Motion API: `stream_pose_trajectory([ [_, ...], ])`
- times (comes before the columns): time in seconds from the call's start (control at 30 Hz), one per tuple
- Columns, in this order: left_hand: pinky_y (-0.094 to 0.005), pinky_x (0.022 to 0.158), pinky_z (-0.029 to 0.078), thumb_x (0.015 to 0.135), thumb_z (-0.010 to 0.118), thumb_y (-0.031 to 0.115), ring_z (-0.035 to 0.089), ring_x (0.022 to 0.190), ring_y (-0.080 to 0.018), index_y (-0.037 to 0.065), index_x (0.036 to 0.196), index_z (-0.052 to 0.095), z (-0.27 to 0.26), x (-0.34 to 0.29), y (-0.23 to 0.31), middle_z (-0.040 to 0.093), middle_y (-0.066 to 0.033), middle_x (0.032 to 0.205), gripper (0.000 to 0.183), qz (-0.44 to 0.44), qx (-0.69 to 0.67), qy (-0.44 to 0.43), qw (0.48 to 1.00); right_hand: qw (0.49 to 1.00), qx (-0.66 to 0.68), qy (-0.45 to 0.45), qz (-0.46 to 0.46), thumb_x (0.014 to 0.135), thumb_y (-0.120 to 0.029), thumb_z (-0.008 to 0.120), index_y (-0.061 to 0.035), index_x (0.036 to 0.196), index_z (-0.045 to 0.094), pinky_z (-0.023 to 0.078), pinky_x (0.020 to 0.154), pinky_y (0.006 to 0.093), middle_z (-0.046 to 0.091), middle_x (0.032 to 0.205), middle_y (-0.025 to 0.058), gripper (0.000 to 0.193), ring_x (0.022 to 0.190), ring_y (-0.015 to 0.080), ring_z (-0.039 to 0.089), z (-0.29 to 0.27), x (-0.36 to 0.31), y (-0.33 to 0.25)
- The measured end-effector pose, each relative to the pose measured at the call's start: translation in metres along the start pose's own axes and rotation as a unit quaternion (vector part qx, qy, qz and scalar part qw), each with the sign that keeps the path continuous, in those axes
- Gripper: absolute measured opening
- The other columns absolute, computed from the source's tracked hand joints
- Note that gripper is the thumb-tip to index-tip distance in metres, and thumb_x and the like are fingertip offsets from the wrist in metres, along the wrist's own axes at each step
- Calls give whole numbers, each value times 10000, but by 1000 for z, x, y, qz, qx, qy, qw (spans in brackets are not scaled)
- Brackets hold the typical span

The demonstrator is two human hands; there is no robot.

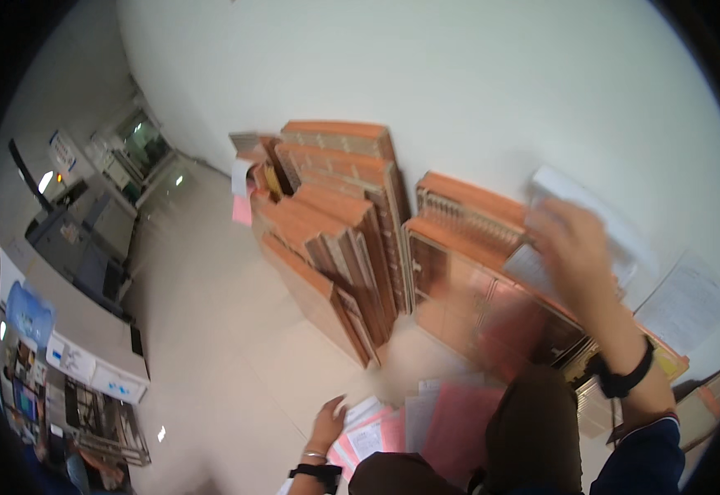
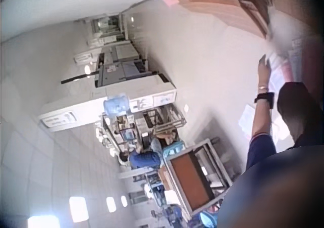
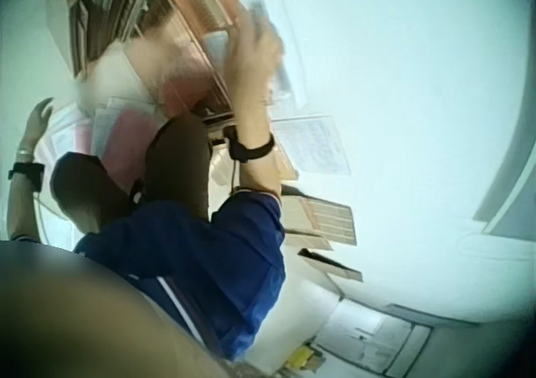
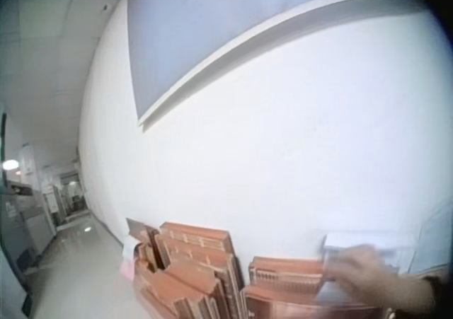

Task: Organize and sort metallic substrate sheets on a fabrication floor by matching them with paperwork.

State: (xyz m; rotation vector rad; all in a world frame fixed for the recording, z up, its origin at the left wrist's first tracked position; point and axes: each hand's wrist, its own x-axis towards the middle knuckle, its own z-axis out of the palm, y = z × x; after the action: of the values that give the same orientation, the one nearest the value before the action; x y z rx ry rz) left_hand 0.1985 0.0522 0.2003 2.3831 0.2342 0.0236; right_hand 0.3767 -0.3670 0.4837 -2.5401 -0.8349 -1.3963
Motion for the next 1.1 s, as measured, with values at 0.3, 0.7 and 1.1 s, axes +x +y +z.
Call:
stream_pose_trajectory([
  [0.3, -437, 966, 386, 708, 722, 237, 479, 1098, -376, -50, 1241, 448, 127, -276, -217, 528, -220, 1193, 664, -417, -29, 114, 901, 642, 337, -689, 1, 783, -356, 655, -33, 1229, 506, 410, 928, 440, 516, 1222, 190, 570, 1090, 364, 517, 162, -299, -195],
  [0.7, -310, 580, 470, 665, 818, 216, 555, 676, -177, -80, 1086, 440, 199, -261, -196, 583, -111, 802, 639, -342, -121, 230, 903, 673, 142, -707, 168, 708, -360, 707, -91, 1417, 212, 336, 1020, 499, 397, 1316, 297, 906, 1182, 479, 410, 108, -471, -273],
  [1.1, -347, 581, 455, 765, 712, 276, 596, 633, -198, -20, 720, 616, 189, -259, -159, 638, -140, 718, 315, -308, -390, 115, 860, 728, 24, -559, 396, 670, -358, 711, 18, 1340, 314, 316, 1026, 441, 429, 1312, 247, 865, 1207, 376, 414, 157, -544, -240],
])
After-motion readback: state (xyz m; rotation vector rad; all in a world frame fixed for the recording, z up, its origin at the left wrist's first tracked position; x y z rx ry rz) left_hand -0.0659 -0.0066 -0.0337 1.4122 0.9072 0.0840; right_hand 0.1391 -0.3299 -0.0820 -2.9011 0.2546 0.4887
